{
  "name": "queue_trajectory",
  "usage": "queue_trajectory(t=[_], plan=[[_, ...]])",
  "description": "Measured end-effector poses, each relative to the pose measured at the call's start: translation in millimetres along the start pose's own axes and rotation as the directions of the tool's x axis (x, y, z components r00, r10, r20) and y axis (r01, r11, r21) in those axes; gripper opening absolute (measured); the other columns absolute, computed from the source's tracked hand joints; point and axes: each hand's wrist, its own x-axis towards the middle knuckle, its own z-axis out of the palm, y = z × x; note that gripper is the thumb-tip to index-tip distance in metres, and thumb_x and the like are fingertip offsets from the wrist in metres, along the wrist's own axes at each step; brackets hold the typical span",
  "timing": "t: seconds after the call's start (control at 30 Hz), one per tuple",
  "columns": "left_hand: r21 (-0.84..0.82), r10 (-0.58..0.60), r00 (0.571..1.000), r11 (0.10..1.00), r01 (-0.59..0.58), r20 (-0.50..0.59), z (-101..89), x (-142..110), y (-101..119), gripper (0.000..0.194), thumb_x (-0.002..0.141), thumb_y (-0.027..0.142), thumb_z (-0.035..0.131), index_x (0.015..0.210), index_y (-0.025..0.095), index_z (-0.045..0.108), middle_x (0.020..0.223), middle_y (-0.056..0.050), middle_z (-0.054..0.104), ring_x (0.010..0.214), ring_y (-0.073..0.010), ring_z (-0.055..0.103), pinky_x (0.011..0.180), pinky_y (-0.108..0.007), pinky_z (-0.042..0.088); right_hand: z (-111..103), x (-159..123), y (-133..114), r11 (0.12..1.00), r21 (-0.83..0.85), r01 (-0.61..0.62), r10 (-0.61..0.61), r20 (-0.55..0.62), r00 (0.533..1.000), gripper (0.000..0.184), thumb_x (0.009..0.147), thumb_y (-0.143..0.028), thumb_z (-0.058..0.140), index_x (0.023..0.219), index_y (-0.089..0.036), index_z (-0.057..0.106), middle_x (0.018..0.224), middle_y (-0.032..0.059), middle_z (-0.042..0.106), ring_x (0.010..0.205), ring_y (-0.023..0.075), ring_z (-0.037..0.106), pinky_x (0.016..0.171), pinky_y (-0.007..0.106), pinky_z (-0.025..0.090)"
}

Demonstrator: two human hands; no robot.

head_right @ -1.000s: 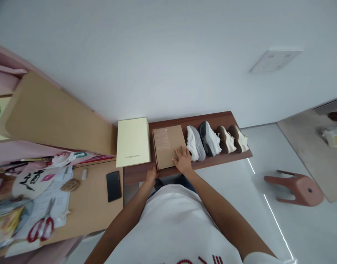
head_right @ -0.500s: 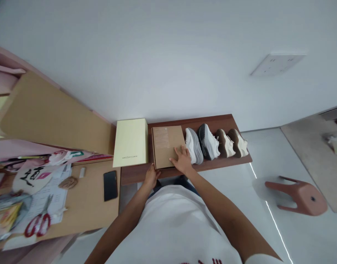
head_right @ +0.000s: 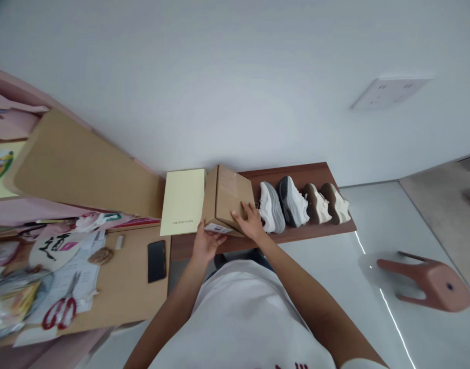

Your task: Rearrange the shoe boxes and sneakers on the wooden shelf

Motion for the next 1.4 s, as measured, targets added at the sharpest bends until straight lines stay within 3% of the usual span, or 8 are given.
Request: queue_trajectory(t=[0.13, 0.33, 0.5, 0.87, 0.97, 1.1, 1.23, 1.4], plan=[[-0.007, 0.007, 0.999, 1.0, -0.007, -0.053, 9.9, -4, 9, 0.053, 0.086, 0.063, 0.058, 0.12, 0.023, 0.063, 0.113, -0.011, 0.07, 0.098, -0.0253, 0.069, 0.083, -0.041, 0.054, 2, 0, -5, 0.998, 0.068, 0.009, -0.01, 0.013, 1.0, 0.084, 0.087, -0.076, 0.051, 0.154, -0.025, 0.043, 0.166, 0.009, 0.031, 0.155, 0.0303, 0.021, 0.127, 0.049, 0.011], [0.01, 0.095, 0.994, 0.995, -0.095, -0.052, 22.8, -16, 15, 0.058, 0.067, 0.06, 0.081, 0.109, 0.023, 0.066, 0.1, -0.005, 0.072, 0.088, -0.0205, 0.069, 0.073, -0.031, 0.053, 5, -5, -21, 0.956, 0.291, 0.033, -0.062, 0.089, 0.994, 0.091, 0.083, -0.081, 0.051, 0.155, -0.028, 0.04, 0.163, 0.0039, 0.036, 0.154, 0.0259, 0.025, 0.128, 0.045, 0.013], [0.072, 0.196, 0.98, 0.978, -0.194, -0.028, 27.5, -23, 17, 0.056, 0.067, 0.053, 0.085, 0.114, 0.026, 0.069, 0.113, -0.006, 0.073, 0.098, -0.0201, 0.069, 0.071, -0.025, 0.051, 8, -11, -29, 0.906, 0.42, 0.05, -0.109, 0.12, 0.987, 0.089, 0.083, -0.078, 0.056, 0.157, -0.031, 0.037, 0.16, 0.0006, 0.041, 0.152, 0.0248, 0.031, 0.127, 0.044, 0.02], [0.176, 0.229, 0.973, 0.957, -0.232, 0.038, 8.1, -13, -20, 0.075, 0.072, 0.054, 0.082, 0.14, 0.033, 0.058, 0.139, -0.007, 0.063, 0.122, -0.0246, 0.061, 0.086, -0.031, 0.054, 29, -22, 10, 0.909, 0.414, 0.037, -0.077, 0.08, 0.994, 0.09, 0.085, -0.068, 0.062, 0.16, -0.031, 0.027, 0.161, 0.0007, 0.041, 0.149, 0.0247, 0.038, 0.125, 0.046, 0.026], [0.203, 0.209, 0.978, 0.958, -0.202, -0.01, -0.8, -6, -31, 0.064, 0.083, 0.063, 0.067, 0.139, 0.034, 0.057, 0.144, -0.007, 0.059, 0.127, -0.0262, 0.057, 0.088, -0.034, 0.055, 35, -24, 21, 0.92, 0.389, 0.035, -0.064, 0.062, 0.996, 0.09, 0.086, -0.068, 0.061, 0.16, -0.031, 0.027, 0.161, 0.0011, 0.04, 0.15, 0.0243, 0.036, 0.126, 0.046, 0.024], [0.21, 0.093, 0.993, 0.975, -0.076, -0.073, -9.7, 12, -41, 0.053, 0.094, 0.065, 0.045, 0.132, 0.032, 0.061, 0.145, -0.007, 0.058, 0.133, -0.0267, 0.053, 0.095, -0.041, 0.053, 36, -22, 31, 0.924, 0.38, 0.044, -0.067, 0.047, 0.997, 0.089, 0.087, -0.07, 0.058, 0.16, -0.03, 0.028, 0.162, 0.0022, 0.039, 0.152, 0.0238, 0.032, 0.127, 0.045, 0.021], [0.272, -0.012, 0.992, 0.961, 0.047, -0.129, -13.6, 36, -47, 0.048, 0.093, 0.061, 0.048, 0.124, 0.029, 0.065, 0.144, -0.008, 0.059, 0.136, -0.0274, 0.051, 0.104, -0.046, 0.048, 34, -20, 35, 0.915, 0.399, 0.058, -0.092, 0.065, 0.994, 0.091, 0.087, -0.071, 0.057, 0.161, -0.03, 0.024, 0.163, 0.0025, 0.037, 0.151, 0.0239, 0.033, 0.127, 0.045, 0.022], [0.397, -0.022, 0.99, 0.915, 0.077, -0.141, -12.9, 59, -51, 0.044, 0.089, 0.059, 0.055, 0.119, 0.028, 0.065, 0.142, -0.011, 0.06, 0.138, -0.0294, 0.05, 0.106, -0.045, 0.046, 28, -19, 36, 0.911, 0.406, 0.073, -0.113, 0.075, 0.991, 0.097, 0.087, -0.072, 0.055, 0.163, -0.029, 0.013, 0.166, 0.0037, 0.031, 0.152, 0.0229, 0.03, 0.127, 0.045, 0.019]])
